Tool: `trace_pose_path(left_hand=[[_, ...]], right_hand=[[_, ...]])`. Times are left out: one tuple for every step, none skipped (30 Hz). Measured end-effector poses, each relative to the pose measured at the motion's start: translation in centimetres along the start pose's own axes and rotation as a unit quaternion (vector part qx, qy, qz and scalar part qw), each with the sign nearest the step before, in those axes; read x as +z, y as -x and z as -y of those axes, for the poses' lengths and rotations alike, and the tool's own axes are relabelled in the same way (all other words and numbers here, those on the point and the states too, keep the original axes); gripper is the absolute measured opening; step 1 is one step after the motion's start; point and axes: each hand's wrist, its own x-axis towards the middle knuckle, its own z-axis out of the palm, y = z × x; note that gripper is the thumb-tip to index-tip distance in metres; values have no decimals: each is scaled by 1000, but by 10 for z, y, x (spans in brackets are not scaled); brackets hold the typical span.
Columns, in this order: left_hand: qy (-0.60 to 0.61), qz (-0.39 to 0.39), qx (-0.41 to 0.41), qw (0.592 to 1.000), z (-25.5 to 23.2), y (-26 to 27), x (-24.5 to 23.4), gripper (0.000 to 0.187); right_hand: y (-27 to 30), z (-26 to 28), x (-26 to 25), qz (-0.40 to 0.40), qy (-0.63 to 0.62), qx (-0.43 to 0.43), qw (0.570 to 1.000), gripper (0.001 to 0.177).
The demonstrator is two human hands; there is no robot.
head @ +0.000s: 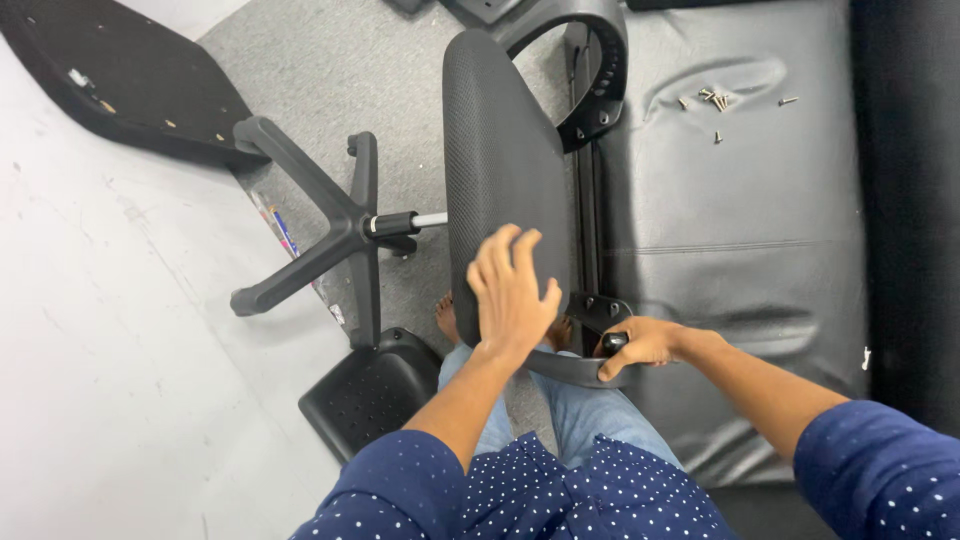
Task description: The person assembles an office chair by attaching the base to the seat and then securing the backrest with screws. They use a screwdriver to tighten multiple screws on the backrest, ensuring it is firmly attached to the seat.
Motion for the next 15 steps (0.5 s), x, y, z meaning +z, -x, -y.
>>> trace_pose_path(left_hand=[[45,61,26,997,-3,8,12,47],[97,197,-42,975,-8,12,27,41],[149,329,-106,927,-10,16,42,39],[147,404,-153,890,-11,24,57,42],[143,475,-199,845,-12,32,73,46],[134,468,-183,855,-12,37,88,47],[124,460,-166,863,-11,40,103,49],[112,455,-149,871,-11,44,115,50],[112,460,-146,868,-9,45,125,52],[110,466,-144,866,-5,45,131,53],[109,471,-143,864,-3,43,135,55],[103,491,-160,850,0,41,136,56],[98,511,-178,836,1,38,137,56],[92,532,-193,819,-1,35,137,57],[82,538,-193,816,-2,33,136,59]], right_hand=[[-2,-1,-1,6,19,-10,1000,60],[-4,-1,-3,11,37,-19,999,58],[-6,-2,-4,15,54,-28,998,56],[-6,-5,-2,6,73,-73,995,57],[-8,-7,-1,-2,92,-119,989,58],[-8,-11,-1,-10,112,-164,980,59],[-9,-14,-1,-15,117,-166,979,56],[-11,-17,0,-20,119,-169,978,54],[-12,-21,0,-25,120,-171,978,51],[-12,-25,1,-24,85,-147,985,48],[-13,-30,1,-22,50,-122,991,45],[-15,-32,1,-20,18,-99,995,43],[-17,-33,1,-13,-14,-89,996,42],[-18,-36,2,-8,-49,-77,996,41],[-19,-38,3,-3,-84,-65,994,41]])
